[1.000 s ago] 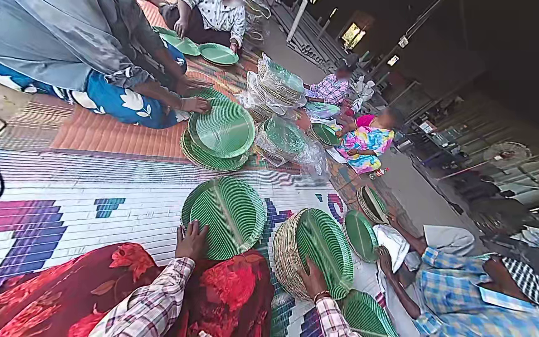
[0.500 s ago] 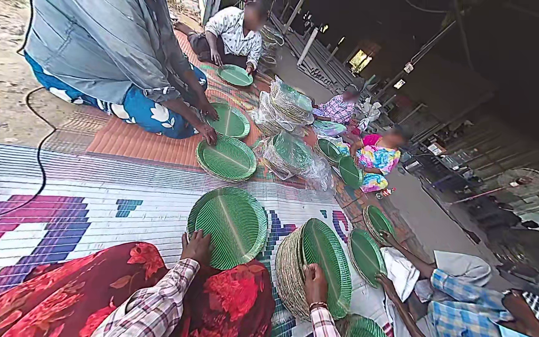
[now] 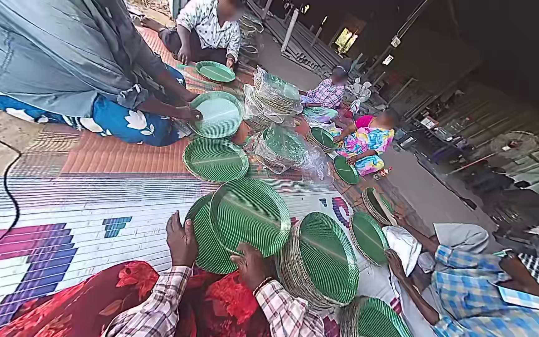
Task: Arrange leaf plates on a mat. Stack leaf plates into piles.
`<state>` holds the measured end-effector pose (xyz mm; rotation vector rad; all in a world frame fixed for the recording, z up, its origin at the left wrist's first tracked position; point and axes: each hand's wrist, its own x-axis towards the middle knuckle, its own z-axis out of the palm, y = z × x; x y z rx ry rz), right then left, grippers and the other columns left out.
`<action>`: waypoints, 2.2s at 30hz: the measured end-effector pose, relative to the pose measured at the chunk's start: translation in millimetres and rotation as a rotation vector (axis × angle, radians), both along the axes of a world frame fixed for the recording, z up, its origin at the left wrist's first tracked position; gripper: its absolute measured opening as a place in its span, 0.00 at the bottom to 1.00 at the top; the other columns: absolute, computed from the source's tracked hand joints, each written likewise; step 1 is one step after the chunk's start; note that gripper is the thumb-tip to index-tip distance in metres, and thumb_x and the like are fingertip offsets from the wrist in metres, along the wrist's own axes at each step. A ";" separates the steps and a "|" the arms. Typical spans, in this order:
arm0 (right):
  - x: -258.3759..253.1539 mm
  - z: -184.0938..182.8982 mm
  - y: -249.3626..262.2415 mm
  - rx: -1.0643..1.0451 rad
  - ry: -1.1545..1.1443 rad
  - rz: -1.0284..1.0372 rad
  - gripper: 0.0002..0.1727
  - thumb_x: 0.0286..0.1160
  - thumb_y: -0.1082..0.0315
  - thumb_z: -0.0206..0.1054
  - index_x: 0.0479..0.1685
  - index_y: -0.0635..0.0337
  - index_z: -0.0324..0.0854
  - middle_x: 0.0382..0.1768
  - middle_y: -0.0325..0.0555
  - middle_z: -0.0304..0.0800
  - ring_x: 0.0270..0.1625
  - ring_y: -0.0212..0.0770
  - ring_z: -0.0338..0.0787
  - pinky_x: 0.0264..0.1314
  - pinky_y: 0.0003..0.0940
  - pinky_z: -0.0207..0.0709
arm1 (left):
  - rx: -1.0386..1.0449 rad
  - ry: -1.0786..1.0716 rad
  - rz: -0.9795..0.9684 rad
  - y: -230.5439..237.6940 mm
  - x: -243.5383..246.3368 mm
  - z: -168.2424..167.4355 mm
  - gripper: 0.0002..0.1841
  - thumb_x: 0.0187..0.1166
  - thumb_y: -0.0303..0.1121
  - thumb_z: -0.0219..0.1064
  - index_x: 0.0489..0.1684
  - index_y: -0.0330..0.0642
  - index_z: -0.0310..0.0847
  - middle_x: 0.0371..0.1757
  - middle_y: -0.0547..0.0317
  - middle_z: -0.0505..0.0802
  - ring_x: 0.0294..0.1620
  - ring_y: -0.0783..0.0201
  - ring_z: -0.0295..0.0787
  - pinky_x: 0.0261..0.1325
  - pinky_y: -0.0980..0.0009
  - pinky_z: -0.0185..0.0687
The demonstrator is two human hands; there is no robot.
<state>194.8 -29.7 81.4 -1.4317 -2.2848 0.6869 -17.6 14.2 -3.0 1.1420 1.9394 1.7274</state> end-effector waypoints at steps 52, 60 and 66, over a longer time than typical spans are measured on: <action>109.1 -3.6 -2.2 -0.126 -0.461 -0.757 0.35 0.88 0.61 0.60 0.92 0.62 0.59 0.94 0.59 0.55 0.96 0.58 0.52 0.93 0.62 0.45 | -0.882 0.569 -0.475 -15.7 21.2 -24.1 0.35 0.79 0.47 0.73 0.86 0.45 0.71 0.96 0.30 0.44 0.97 0.30 0.32 0.91 0.33 0.40; 141.0 8.5 -10.7 -0.226 -0.300 -0.893 0.18 0.91 0.65 0.55 0.68 0.62 0.85 0.70 0.57 0.87 0.76 0.56 0.84 0.79 0.56 0.73 | -0.909 0.468 -0.524 -20.4 13.7 -3.7 0.30 0.83 0.46 0.68 0.84 0.46 0.74 0.97 0.36 0.43 0.98 0.35 0.31 0.92 0.34 0.39; 113.3 14.3 -1.6 0.303 -0.049 -0.847 0.14 0.87 0.74 0.58 0.57 0.77 0.85 0.55 0.71 0.91 0.61 0.68 0.91 0.68 0.64 0.79 | -0.785 0.318 -0.451 -12.3 9.4 -3.3 0.29 0.85 0.43 0.66 0.81 0.35 0.74 0.94 0.30 0.54 0.96 0.31 0.43 0.90 0.37 0.50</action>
